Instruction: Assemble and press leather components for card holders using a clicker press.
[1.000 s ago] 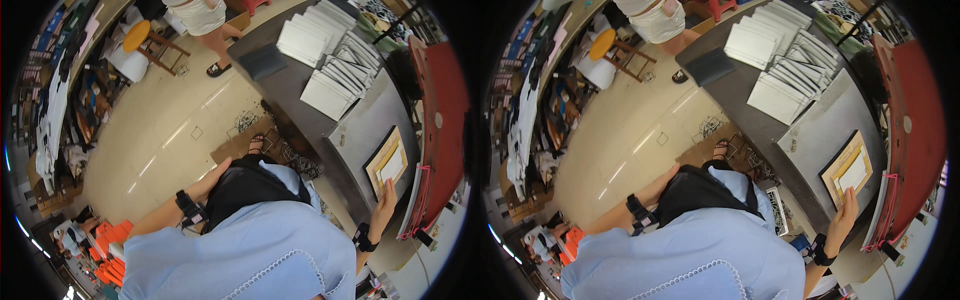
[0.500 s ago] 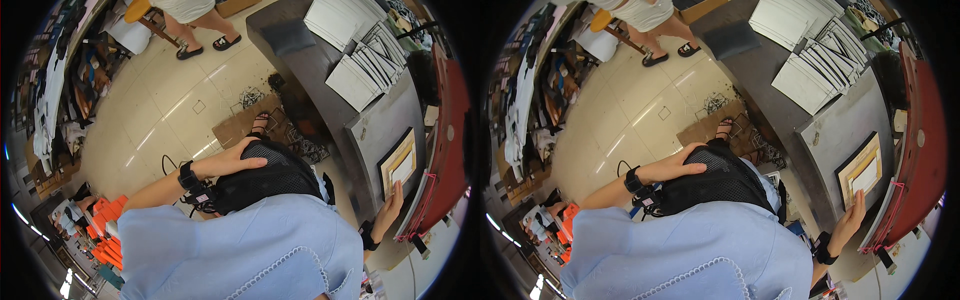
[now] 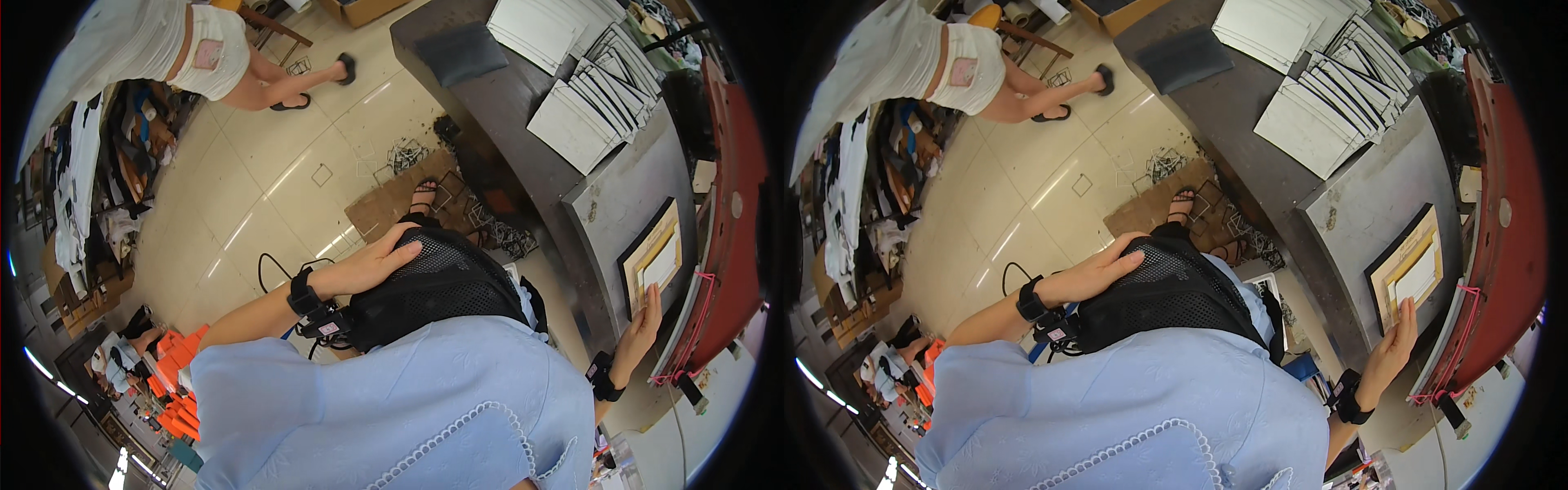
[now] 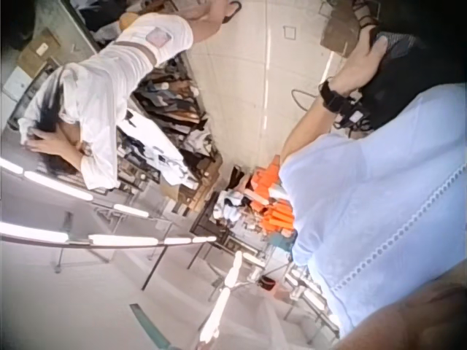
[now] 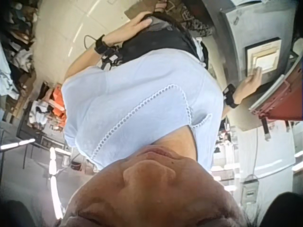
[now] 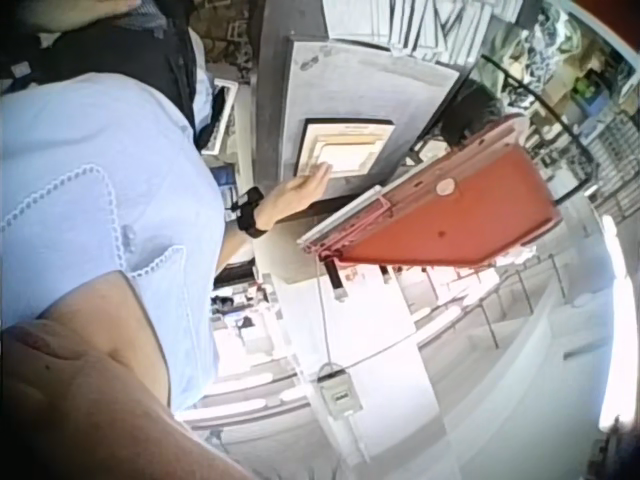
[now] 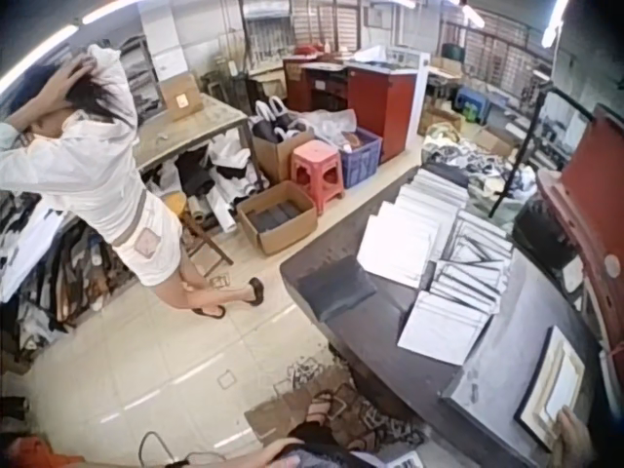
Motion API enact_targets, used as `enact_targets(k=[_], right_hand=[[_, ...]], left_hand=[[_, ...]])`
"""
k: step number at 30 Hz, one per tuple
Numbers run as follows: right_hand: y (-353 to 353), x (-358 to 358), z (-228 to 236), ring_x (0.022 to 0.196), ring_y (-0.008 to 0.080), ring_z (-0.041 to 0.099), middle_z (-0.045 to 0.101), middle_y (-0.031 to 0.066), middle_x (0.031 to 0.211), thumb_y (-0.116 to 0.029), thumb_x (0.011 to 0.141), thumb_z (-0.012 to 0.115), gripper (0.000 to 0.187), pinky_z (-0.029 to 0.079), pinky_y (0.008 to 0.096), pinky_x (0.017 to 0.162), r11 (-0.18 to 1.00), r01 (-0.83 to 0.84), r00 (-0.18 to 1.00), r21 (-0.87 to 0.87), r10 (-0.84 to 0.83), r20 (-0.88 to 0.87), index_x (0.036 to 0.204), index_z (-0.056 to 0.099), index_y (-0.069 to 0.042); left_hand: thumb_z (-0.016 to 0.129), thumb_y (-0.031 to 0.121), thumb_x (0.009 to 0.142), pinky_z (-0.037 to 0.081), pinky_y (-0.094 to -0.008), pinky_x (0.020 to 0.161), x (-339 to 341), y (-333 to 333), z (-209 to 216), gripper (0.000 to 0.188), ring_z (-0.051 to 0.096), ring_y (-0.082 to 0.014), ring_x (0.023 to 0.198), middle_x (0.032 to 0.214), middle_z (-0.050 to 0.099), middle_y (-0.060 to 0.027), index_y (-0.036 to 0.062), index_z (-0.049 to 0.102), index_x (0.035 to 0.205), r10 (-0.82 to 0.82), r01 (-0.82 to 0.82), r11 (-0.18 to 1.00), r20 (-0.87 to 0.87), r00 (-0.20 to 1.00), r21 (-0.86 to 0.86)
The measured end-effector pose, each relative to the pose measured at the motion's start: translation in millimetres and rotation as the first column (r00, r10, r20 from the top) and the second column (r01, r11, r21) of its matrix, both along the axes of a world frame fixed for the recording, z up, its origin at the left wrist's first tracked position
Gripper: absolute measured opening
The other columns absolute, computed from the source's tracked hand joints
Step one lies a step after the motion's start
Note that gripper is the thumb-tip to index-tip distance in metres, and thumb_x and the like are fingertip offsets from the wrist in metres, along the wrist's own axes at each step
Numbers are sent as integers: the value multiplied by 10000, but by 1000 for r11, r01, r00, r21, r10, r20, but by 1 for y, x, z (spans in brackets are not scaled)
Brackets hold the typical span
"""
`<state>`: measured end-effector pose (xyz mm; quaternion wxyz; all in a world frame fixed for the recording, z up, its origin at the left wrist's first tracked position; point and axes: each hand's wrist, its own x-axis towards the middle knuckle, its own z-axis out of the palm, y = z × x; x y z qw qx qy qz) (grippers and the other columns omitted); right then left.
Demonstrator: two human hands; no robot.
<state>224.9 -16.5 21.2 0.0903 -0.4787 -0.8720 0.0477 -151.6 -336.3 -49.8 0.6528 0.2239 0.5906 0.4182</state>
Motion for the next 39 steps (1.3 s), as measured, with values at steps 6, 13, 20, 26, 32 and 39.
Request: enact_targets(k=[6, 13, 20, 26, 32, 39], right_hand=[[0, 2, -2, 1306, 260, 514, 539, 95, 1432, 0, 1004, 430, 408, 397, 356, 1093, 1000, 3, 1000, -8, -3, -17, 1383, 553, -90], [-1, 1, -2, 1305, 258, 514, 546, 93, 1424, -2, 1004, 429, 407, 398, 354, 1089, 1000, 2, 1000, -7, -3, -26, 1380, 556, -92], [-2, -2, 0, 1303, 257, 516, 552, 95, 1419, -6, 1006, 435, 405, 398, 354, 1088, 1000, 7, 1000, 3, -7, -25, 1379, 562, -101], [-3, -3, -1, 1302, 258, 518, 548, 91, 1425, -5, 1006, 436, 406, 402, 353, 1088, 1000, 13, 1000, 10, -13, -12, 1381, 560, -102], [-2, -1, -1, 1313, 262, 506, 543, 88, 1429, 8, 999, 430, 420, 396, 358, 1094, 1000, 15, 1000, 2, -15, -9, 1385, 554, -99], [0, 2, -3, 1320, 264, 499, 539, 89, 1434, 19, 990, 431, 433, 392, 360, 1098, 1000, 1, 1000, 5, -1, -6, 1391, 547, -98]], left_hand=[[340, 390, 1087, 314, -306, 1117, 0, -2, 1, 531, 423, -176, 1308, 1385, 469, -114, 34, 328, 1481, 56, -51, 997, 81, 995, -55], [355, 437, 1074, 250, -332, 1167, -4, 2, 2, 610, 328, -229, 1406, 1499, 368, -152, 36, 269, 1525, -30, 32, 996, 22, 999, -85], [380, 483, 1049, 143, -447, 1213, -1, 14, 14, 640, 153, -366, 1497, 1605, 159, -241, 94, 288, 1549, -218, 233, 972, -240, 946, 34], [368, 499, 1046, 140, -480, 1207, 2, 19, 26, 636, 134, -391, 1494, 1597, 155, -256, 128, 287, 1556, -310, 327, 945, -318, 896, -2], [343, 509, 1047, 133, -484, 1205, 3, 19, 22, 637, 87, -370, 1513, 1623, 128, -224, 130, 291, 1556, -316, 351, 936, -398, 861, 18], [442, 470, 1028, 127, -492, 1211, 9, 33, 37, 619, 225, -309, 1494, 1602, 294, -123, 118, 355, 1530, -281, 433, 862, -462, 841, 263]])
